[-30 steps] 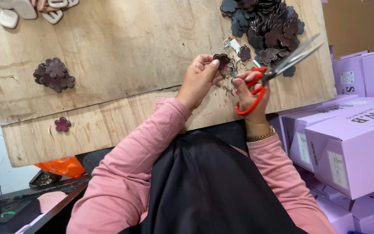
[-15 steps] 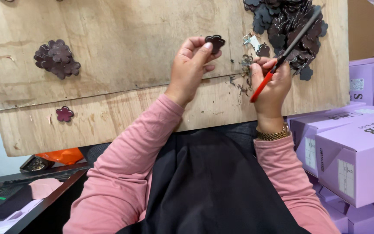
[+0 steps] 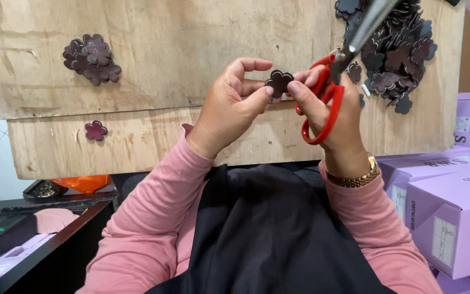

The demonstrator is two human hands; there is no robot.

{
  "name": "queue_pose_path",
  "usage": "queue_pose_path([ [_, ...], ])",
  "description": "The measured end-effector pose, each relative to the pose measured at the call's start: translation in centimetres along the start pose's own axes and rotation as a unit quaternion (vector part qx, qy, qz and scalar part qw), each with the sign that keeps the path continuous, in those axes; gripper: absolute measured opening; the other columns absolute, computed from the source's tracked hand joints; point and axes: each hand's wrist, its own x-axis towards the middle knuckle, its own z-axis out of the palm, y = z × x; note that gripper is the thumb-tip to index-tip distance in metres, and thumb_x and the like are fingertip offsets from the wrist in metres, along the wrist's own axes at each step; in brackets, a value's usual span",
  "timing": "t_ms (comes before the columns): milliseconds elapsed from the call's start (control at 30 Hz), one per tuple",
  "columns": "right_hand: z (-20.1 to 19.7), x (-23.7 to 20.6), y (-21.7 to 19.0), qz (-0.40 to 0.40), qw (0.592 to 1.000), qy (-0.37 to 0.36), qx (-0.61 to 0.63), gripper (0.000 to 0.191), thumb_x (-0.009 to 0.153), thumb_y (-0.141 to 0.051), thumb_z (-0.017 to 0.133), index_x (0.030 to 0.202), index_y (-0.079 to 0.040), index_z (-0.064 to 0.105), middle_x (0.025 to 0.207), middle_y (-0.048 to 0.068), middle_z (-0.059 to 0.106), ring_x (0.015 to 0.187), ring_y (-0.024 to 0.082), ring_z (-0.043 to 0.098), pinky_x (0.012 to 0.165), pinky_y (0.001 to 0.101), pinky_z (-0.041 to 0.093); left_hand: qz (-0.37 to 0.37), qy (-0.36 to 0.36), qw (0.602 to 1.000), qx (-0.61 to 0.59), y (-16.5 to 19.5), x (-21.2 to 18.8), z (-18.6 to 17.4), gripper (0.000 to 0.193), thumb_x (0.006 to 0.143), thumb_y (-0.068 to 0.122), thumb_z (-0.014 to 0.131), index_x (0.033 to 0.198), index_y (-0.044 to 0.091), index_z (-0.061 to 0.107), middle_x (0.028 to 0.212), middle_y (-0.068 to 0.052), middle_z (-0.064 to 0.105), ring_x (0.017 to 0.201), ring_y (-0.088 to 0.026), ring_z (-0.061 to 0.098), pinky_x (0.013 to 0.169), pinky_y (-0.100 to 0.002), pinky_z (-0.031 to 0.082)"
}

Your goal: The person trims the edges of small dark flower-shaped leather pieces with red-handled scissors, rotating each piece to cut away excess material, and sets finished pieces on the table beside a pile of completed cutouts.

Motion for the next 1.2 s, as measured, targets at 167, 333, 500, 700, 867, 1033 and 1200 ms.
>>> queue_pose_path([
  [167, 1.4, 0.5, -0.3, -0.009, 0.999, -0.011, 0.051, 0.025, 0.102, 0.005, 0.073, 0.107, -0.006, 0.051, 0.101, 0.009, 0.067, 0.093, 0.012, 0.065, 0.088, 0.0279, 0.054, 0.032, 0.013, 0.999, -0.014, 1.4, -1.2, -1.4, 0.039, 0.099, 0.001, 0.066, 0.135, 0.0, 0.051, 0.111, -0.009, 0.074, 0.101, -0.01, 0.071, 0.084, -0.022, 0.058],
  [333, 1.6, -0.7, -0.1, -0.041, 0.998, 0.028, 0.036, 0.026, 0.101, 0.006, 0.072, 0.109, -0.007, 0.05, 0.107, 0.01, 0.068, 0.097, 0.014, 0.067, 0.09, 0.0292, 0.057, 0.023, 0.032, 0.999, 0.019, 1.4, -0.9, -2.7, 0.034, 0.098, 0.005, 0.069, 0.128, 0.002, 0.055, 0.099, -0.006, 0.074, 0.088, -0.01, 0.072, 0.079, -0.023, 0.059],
  [500, 1.5, -1.5, 0.2, -0.057, 0.997, 0.041, 0.029, 0.027, 0.103, 0.008, 0.072, 0.111, -0.006, 0.05, 0.104, 0.012, 0.068, 0.092, 0.013, 0.067, 0.087, 0.0279, 0.056, 0.031, 0.006, 0.995, 0.098, 0.7, -1.5, -1.6, 0.012, 0.1, 0.012, 0.071, 0.105, 0.001, 0.071, 0.092, 0.003, 0.067, 0.082, -0.003, 0.057, 0.072, -0.019, 0.048],
  [700, 1.5, -1.9, 0.7, -0.057, 0.996, 0.033, 0.066, 0.027, 0.104, 0.008, 0.071, 0.111, -0.006, 0.049, 0.105, 0.013, 0.069, 0.093, 0.015, 0.067, 0.088, 0.029, 0.057, -0.002, -0.015, 0.99, 0.141, 1.1, -2.1, -0.6, 0.016, 0.095, 0.019, 0.075, 0.094, 0.003, 0.073, 0.078, 0.008, 0.063, 0.07, -0.001, 0.051, 0.062, -0.019, 0.043],
  [867, 1.0, -2.1, 0.8, -0.048, 0.993, 0.058, 0.092, 0.027, 0.103, 0.008, 0.071, 0.111, -0.006, 0.049, 0.103, 0.012, 0.068, 0.093, 0.016, 0.068, 0.089, 0.0316, 0.058, -0.006, -0.029, 0.967, 0.252, 1.7, -2.4, -0.7, 0.021, 0.094, 0.022, 0.078, 0.089, 0.003, 0.073, 0.073, 0.004, 0.064, 0.067, -0.005, 0.053, 0.059, -0.021, 0.045],
  [1033, 0.6, -2.3, 0.7, -0.039, 0.993, 0.06, 0.089, 0.026, 0.103, 0.007, 0.071, 0.111, -0.005, 0.05, 0.102, 0.013, 0.068, 0.086, 0.015, 0.067, 0.083, 0.0299, 0.058, 0.116, -0.094, 0.923, 0.353, 2.2, -2.8, -0.6, 0.022, 0.091, 0.016, 0.078, 0.107, 0.003, 0.072, 0.103, -0.003, 0.072, 0.096, -0.012, 0.065, 0.075, -0.023, 0.051],
  [1200, 1.2, -2.7, 0.6, -0.042, 0.994, 0.051, 0.083, 0.026, 0.104, 0.006, 0.071, 0.111, -0.005, 0.05, 0.099, 0.013, 0.067, 0.087, 0.015, 0.067, 0.083, 0.0298, 0.059, -0.042, -0.053, 0.995, 0.071, 1.9, -2.6, 0.0, 0.03, 0.092, 0.016, 0.074, 0.116, 0.004, 0.063, 0.108, -0.001, 0.068, 0.098, -0.007, 0.063, 0.083, -0.022, 0.056],
])
